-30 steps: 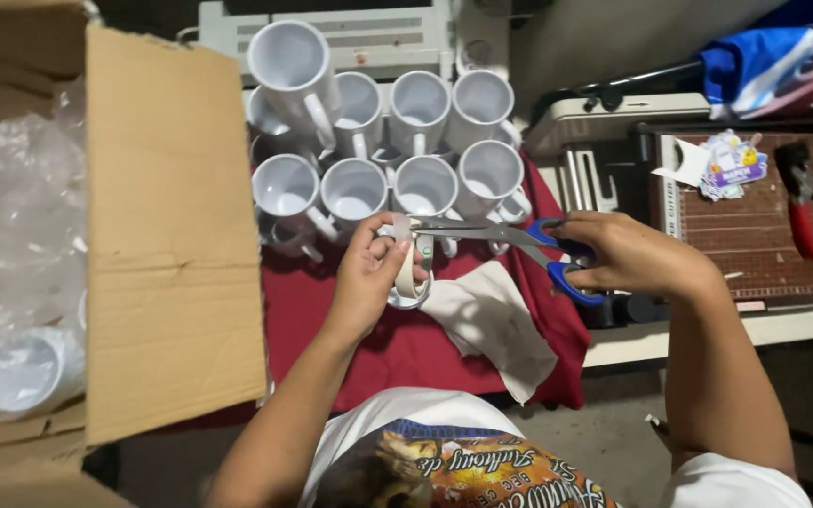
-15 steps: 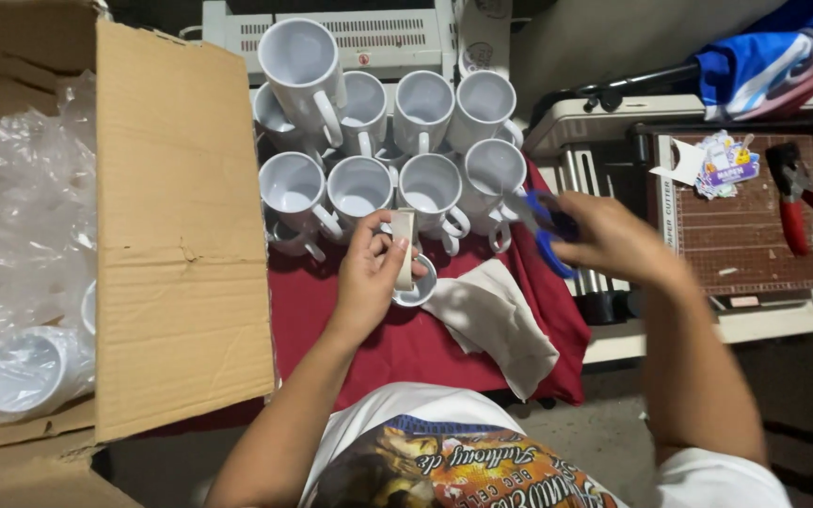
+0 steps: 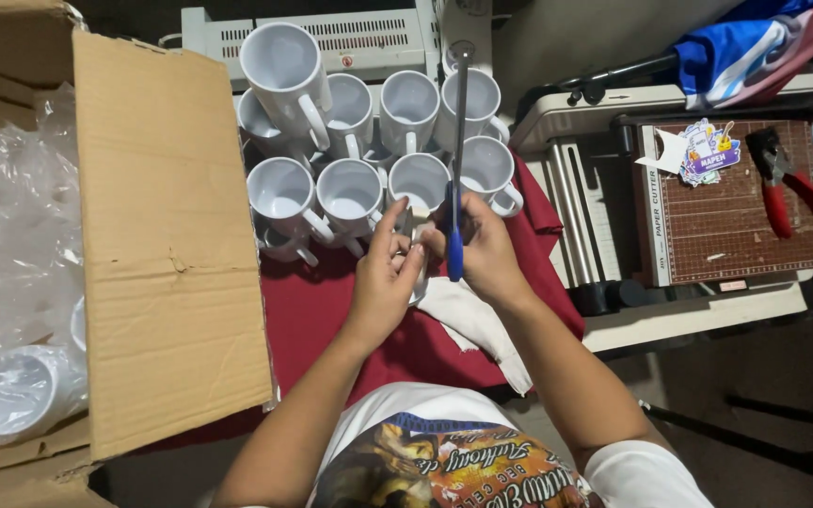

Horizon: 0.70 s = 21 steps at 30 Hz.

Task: Applying tape and transfer paper to ceramic mugs for printing.

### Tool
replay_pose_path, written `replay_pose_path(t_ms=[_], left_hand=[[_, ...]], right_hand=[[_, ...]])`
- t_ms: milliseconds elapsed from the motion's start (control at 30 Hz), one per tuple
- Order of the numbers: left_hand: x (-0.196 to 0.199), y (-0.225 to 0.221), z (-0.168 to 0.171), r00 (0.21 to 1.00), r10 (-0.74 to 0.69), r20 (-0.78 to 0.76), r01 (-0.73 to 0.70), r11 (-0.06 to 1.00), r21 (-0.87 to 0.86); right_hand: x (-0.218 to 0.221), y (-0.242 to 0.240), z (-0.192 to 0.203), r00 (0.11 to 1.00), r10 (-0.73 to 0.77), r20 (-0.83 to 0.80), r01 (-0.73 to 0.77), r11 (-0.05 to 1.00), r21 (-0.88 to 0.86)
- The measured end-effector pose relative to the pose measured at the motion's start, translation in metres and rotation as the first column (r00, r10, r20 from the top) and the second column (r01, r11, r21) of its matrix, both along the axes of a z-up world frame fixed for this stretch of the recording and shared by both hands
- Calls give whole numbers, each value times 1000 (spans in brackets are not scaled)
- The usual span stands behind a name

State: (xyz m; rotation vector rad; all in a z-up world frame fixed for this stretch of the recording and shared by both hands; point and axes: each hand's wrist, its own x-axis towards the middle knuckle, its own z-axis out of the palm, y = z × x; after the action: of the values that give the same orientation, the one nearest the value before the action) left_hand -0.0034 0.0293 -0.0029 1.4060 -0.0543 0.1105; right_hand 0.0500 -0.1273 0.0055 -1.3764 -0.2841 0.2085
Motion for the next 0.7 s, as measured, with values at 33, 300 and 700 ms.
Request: replay_pose_path(t_ms=[33, 300, 700], left_hand=[[0, 0, -1, 1000, 0, 0, 0, 1000, -1], [-1, -2, -7, 997, -67, -37, 67, 998, -1], [7, 29, 3, 976, -185, -114, 143, 941, -308]], right_hand=[[0, 0, 3, 1000, 0, 0, 0, 1000, -1], [1, 0, 7, 996, -83, -10, 82, 990, -116], [21, -96, 101, 912, 409, 42, -104, 329, -939]])
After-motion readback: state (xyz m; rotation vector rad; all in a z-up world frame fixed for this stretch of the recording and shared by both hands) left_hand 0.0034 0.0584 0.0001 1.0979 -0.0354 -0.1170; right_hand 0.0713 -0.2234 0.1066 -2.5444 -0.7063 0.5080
